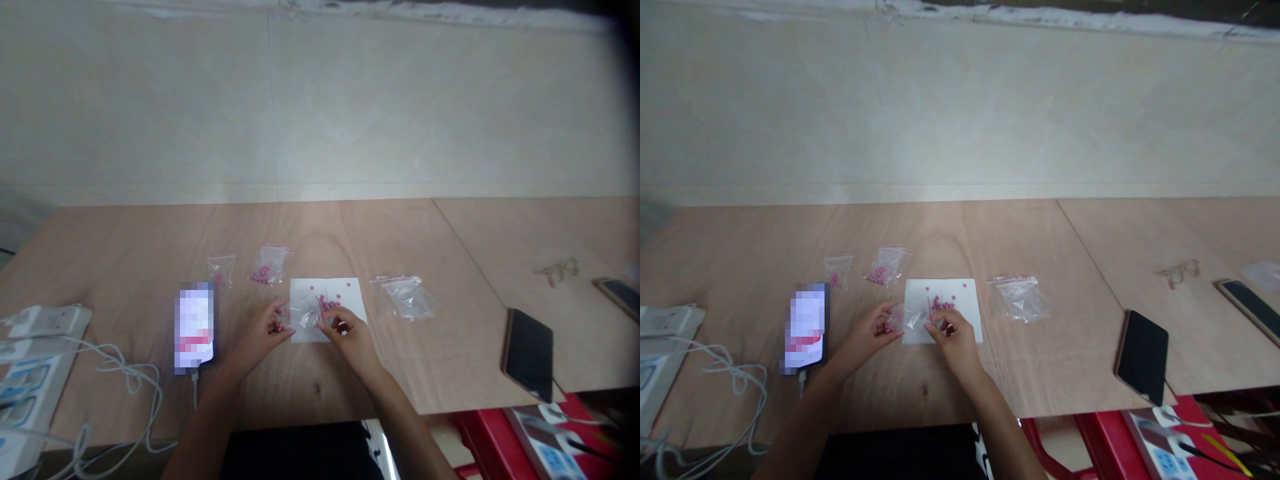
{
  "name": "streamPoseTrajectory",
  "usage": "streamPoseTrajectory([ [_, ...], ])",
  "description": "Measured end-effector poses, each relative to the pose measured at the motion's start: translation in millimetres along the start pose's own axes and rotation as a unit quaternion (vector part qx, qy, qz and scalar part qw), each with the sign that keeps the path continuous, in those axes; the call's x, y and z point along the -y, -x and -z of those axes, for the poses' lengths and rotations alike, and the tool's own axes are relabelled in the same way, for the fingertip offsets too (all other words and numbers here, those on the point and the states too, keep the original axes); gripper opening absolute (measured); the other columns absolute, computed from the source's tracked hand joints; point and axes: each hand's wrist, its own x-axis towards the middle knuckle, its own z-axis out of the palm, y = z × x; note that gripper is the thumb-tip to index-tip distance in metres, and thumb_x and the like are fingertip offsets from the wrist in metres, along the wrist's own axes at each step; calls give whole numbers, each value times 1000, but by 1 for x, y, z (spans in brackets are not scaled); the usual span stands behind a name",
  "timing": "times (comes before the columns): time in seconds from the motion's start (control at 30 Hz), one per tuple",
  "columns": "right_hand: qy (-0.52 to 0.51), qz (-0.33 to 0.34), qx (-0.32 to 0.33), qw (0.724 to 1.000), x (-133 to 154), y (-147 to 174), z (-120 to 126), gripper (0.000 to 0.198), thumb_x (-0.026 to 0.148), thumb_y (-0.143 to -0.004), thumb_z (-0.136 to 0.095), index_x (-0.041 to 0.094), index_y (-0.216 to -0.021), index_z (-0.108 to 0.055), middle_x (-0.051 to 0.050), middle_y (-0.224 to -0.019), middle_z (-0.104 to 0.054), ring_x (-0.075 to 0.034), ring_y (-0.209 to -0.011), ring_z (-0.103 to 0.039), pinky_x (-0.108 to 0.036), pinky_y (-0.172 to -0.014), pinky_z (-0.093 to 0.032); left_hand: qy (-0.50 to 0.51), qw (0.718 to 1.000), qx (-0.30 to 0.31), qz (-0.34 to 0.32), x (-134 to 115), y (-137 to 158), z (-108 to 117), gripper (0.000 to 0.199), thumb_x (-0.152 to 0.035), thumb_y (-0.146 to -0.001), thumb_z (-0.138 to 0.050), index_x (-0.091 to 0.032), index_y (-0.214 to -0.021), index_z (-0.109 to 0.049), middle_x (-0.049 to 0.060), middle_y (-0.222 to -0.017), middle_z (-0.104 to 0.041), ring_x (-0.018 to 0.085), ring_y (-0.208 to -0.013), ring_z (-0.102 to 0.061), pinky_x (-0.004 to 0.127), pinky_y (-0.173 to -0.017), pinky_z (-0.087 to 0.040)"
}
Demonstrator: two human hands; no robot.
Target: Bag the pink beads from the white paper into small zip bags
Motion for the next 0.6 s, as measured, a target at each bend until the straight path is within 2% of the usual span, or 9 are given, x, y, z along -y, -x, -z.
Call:
streamPoseTrajectory([
  [0.1,-7,-22,-14,1000,-10,-4,-1,22,40,-67,-67,18,-72,-65,-3,-73,-62,-13,-58,-49,-26,-56,-41,-32,999,-8,-11,4,-6,-2,46,-20,-69,-66,-19,-111,-47,0,-88,-56,13,-74,-58,31,-72,-52],
  [0.2,-10,-28,-35,999,-17,-8,-2,22,39,-64,-69,18,-70,-65,-2,-67,-61,-13,-55,-46,-26,-55,-39,-61,998,-12,-28,9,-13,-2,47,-22,-70,-65,-19,-113,-47,4,-99,-54,15,-83,-58,32,-75,-52],
  [0.3,-15,-31,-45,998,-22,-13,-3,20,37,-64,-68,18,-70,-66,-3,-70,-63,-14,-56,-48,-26,-55,-39,-87,995,-14,-45,13,-20,-1,48,-21,-70,-65,-19,-114,-48,6,-105,-52,17,-90,-56,33,-76,-51],
  [0.4,-9,-35,-49,998,-26,-15,-3,20,36,-64,-68,18,-72,-67,-5,-77,-66,-14,-58,-50,-27,-57,-40,-116,991,-20,-60,13,-24,0,49,-18,-68,-66,-20,-115,-49,5,-103,-53,17,-87,-56,31,-74,-51],
  [0.6,-21,-54,-61,996,-26,-12,-5,17,34,-65,-68,18,-72,-66,-5,-75,-67,-19,-68,-57,-30,-64,-43,-157,984,-19,-78,2,-23,-1,49,-18,-70,-65,-21,-116,-50,4,-98,-53,16,-81,-55,31,-74,-51],
])
